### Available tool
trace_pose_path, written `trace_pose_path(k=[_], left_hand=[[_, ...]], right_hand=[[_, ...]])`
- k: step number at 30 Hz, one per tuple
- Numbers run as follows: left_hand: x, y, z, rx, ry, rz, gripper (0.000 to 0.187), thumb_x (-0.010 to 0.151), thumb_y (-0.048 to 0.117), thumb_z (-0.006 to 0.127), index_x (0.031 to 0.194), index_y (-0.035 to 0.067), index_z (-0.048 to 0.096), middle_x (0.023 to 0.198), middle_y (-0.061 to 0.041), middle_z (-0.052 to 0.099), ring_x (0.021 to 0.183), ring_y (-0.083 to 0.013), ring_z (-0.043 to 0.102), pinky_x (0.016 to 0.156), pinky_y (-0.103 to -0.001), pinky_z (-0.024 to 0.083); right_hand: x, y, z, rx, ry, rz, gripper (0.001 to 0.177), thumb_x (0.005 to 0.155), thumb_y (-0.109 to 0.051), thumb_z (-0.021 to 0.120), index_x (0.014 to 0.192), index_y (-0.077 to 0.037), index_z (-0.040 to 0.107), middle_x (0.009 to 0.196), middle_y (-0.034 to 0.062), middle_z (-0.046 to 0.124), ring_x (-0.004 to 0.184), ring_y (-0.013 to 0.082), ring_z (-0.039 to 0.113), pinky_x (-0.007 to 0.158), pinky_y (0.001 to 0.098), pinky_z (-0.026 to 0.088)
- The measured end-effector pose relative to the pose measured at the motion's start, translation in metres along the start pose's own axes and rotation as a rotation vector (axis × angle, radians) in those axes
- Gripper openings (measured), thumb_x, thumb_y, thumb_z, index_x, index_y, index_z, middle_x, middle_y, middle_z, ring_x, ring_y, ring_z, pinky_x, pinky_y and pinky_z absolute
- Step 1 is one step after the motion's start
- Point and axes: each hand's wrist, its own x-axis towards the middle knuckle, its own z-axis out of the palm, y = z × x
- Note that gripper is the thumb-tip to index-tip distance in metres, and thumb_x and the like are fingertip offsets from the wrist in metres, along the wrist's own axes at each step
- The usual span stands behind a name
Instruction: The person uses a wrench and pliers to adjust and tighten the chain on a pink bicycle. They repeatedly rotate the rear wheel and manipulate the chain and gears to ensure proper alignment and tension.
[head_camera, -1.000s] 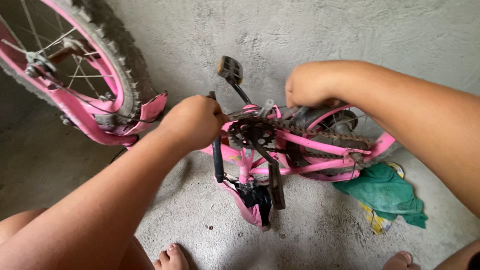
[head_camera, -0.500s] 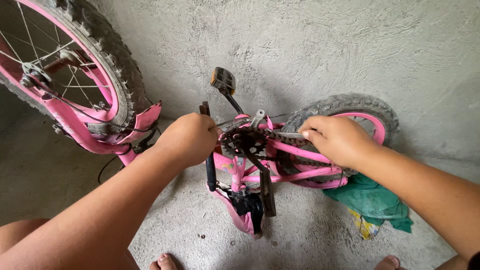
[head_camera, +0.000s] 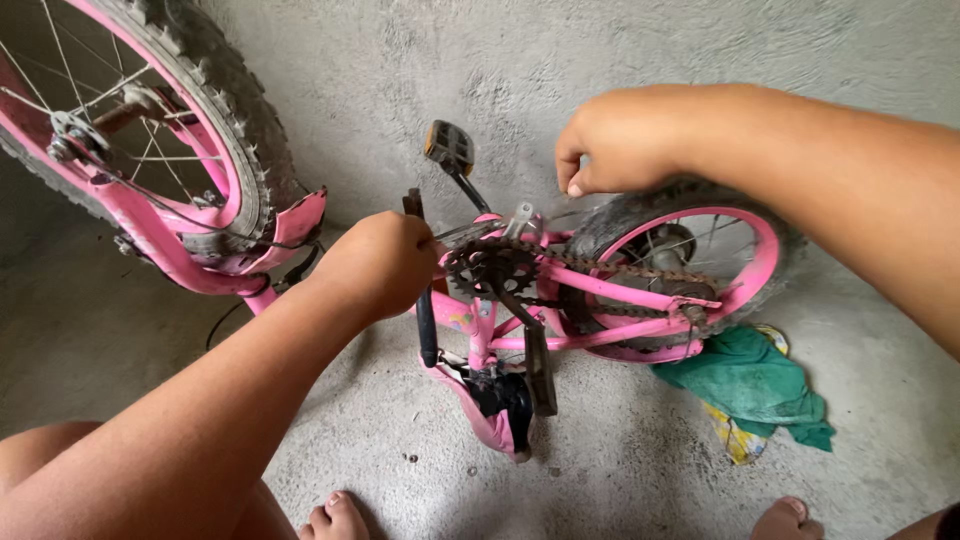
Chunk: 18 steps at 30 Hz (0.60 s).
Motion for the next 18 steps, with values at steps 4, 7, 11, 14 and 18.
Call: trace_pose_path(k=[4, 7, 11, 14, 18], left_hand=[[0.004, -0.004, 0.003, -0.017, -0.048, -0.016, 0.03, 0.094, 0.032, 0.058, 0.096, 0.009, 0.078, 0.092, -0.018, 0.075, 0.088, -0.0387, 0.071, 0.083, -0.048, 0.055], [0.006, -0.007, 0.004, -0.025, -0.038, -0.014, 0.029, 0.093, 0.03, 0.058, 0.097, 0.009, 0.077, 0.093, -0.019, 0.074, 0.089, -0.0396, 0.071, 0.083, -0.049, 0.054], [0.005, -0.007, 0.006, -0.014, -0.008, 0.032, 0.029, 0.093, 0.028, 0.057, 0.097, 0.007, 0.076, 0.093, -0.021, 0.073, 0.091, -0.0422, 0.069, 0.085, -0.05, 0.053], [0.007, -0.007, 0.01, -0.008, -0.011, 0.045, 0.031, 0.093, 0.031, 0.057, 0.097, 0.006, 0.075, 0.093, -0.023, 0.073, 0.092, -0.0425, 0.069, 0.085, -0.051, 0.053], [0.008, -0.004, 0.012, 0.02, 0.005, 0.061, 0.031, 0.093, 0.031, 0.058, 0.096, 0.005, 0.074, 0.095, -0.023, 0.072, 0.094, -0.0439, 0.067, 0.086, -0.052, 0.052]], right_hand=[[0.022, -0.001, 0.022, 0.011, -0.122, 0.039, 0.018, 0.086, -0.029, 0.075, 0.101, -0.02, 0.08, 0.096, 0.0063, 0.081, 0.088, 0.0274, 0.075, 0.08, 0.0447, 0.057], [0.015, 0.007, 0.043, 0.053, -0.051, 0.095, 0.017, 0.088, -0.029, 0.074, 0.101, -0.02, 0.079, 0.094, 0.0066, 0.079, 0.088, 0.0272, 0.073, 0.08, 0.0452, 0.056], [-0.031, 0.019, 0.085, 0.282, 0.226, 0.009, 0.021, 0.085, -0.029, 0.072, 0.103, -0.019, 0.076, 0.094, 0.0076, 0.076, 0.084, 0.0283, 0.072, 0.074, 0.044, 0.055], [-0.057, 0.021, 0.122, 0.541, 0.303, 0.204, 0.022, 0.089, -0.034, 0.067, 0.104, -0.019, 0.073, 0.084, 0.009, 0.077, 0.08, 0.0269, 0.07, 0.071, 0.0436, 0.056], [-0.063, 0.02, 0.137, 0.388, 0.355, 0.25, 0.022, 0.093, -0.037, 0.066, 0.107, -0.021, 0.073, 0.084, 0.0124, 0.075, 0.078, 0.0301, 0.072, 0.07, 0.0445, 0.055]])
